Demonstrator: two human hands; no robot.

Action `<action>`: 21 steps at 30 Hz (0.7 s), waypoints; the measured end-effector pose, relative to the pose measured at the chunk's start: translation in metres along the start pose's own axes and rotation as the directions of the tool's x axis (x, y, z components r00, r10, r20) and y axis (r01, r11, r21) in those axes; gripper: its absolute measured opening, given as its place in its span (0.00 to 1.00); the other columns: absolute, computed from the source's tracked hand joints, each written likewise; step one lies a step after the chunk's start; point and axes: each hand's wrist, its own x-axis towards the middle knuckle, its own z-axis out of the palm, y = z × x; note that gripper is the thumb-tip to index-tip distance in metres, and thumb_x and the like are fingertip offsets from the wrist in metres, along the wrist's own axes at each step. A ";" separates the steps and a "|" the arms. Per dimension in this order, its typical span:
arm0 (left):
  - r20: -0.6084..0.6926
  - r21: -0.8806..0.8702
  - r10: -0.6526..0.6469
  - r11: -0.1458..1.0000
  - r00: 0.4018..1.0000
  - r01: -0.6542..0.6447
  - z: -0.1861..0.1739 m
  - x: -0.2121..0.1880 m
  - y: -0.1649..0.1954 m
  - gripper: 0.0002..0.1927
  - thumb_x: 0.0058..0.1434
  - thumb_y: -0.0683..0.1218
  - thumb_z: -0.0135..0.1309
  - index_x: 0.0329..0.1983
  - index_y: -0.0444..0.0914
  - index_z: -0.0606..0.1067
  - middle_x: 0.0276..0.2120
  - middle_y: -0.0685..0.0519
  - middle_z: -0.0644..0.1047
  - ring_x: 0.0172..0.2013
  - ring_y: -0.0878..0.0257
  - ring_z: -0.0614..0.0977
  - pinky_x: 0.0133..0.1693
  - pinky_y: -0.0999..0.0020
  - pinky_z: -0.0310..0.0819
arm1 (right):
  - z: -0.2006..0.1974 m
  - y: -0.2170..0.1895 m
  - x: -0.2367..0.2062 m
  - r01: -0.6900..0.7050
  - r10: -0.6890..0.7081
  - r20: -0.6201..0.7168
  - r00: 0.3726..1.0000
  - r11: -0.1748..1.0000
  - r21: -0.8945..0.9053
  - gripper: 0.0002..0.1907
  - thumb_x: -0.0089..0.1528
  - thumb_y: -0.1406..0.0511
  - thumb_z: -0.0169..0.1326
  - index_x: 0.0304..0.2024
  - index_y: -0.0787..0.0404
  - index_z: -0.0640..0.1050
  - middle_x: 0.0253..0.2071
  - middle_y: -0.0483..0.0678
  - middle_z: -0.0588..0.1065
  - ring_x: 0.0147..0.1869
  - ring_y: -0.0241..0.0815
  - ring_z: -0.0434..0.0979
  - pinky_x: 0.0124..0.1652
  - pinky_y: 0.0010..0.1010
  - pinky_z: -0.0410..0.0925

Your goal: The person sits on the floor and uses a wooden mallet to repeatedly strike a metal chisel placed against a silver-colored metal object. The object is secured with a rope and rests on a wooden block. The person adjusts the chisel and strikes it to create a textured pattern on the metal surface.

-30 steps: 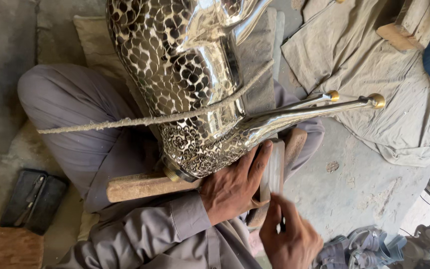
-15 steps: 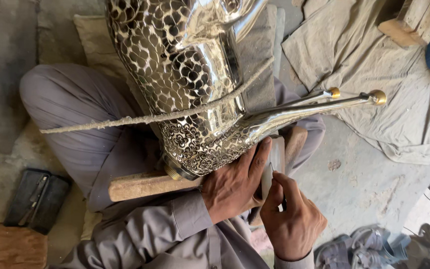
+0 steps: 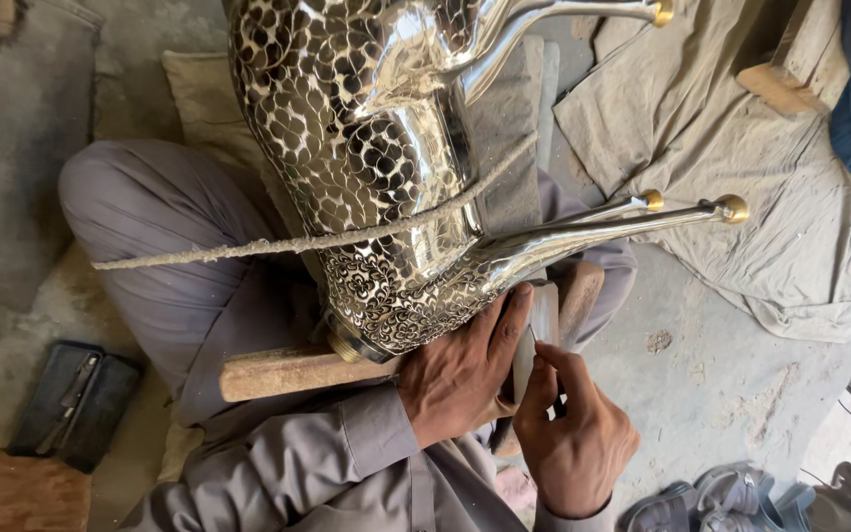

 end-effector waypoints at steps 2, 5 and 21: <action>-0.009 0.243 0.041 0.969 0.999 -0.038 -0.002 0.000 0.000 0.62 0.52 0.54 0.72 0.77 0.25 0.46 0.71 0.29 0.55 0.64 0.41 0.73 0.67 0.51 0.67 | -0.005 -0.001 -0.005 0.004 -0.002 -0.017 1.000 0.995 0.097 0.07 0.63 0.66 0.57 0.43 0.56 0.82 0.23 0.49 0.78 0.24 0.38 0.78 0.25 0.28 0.65; 0.087 -0.063 0.071 0.996 0.994 -0.066 -0.002 0.000 -0.001 0.72 0.39 0.62 0.75 0.76 0.31 0.45 0.70 0.22 0.52 0.61 0.30 0.70 0.61 0.44 0.68 | -0.012 0.009 -0.019 -0.201 0.190 0.066 0.980 0.922 0.330 0.11 0.64 0.64 0.57 0.47 0.61 0.82 0.20 0.47 0.78 0.21 0.34 0.76 0.26 0.27 0.67; -0.415 -0.453 -0.374 0.875 0.829 0.168 -0.173 -0.123 -0.004 0.50 0.47 0.49 0.72 0.67 0.38 0.55 0.58 0.42 0.70 0.54 0.52 0.80 0.57 0.54 0.77 | 0.007 0.043 -0.040 -0.331 0.095 0.323 0.941 0.076 0.941 0.16 0.71 0.66 0.48 0.59 0.66 0.74 0.39 0.54 0.79 0.37 0.37 0.73 0.38 0.25 0.62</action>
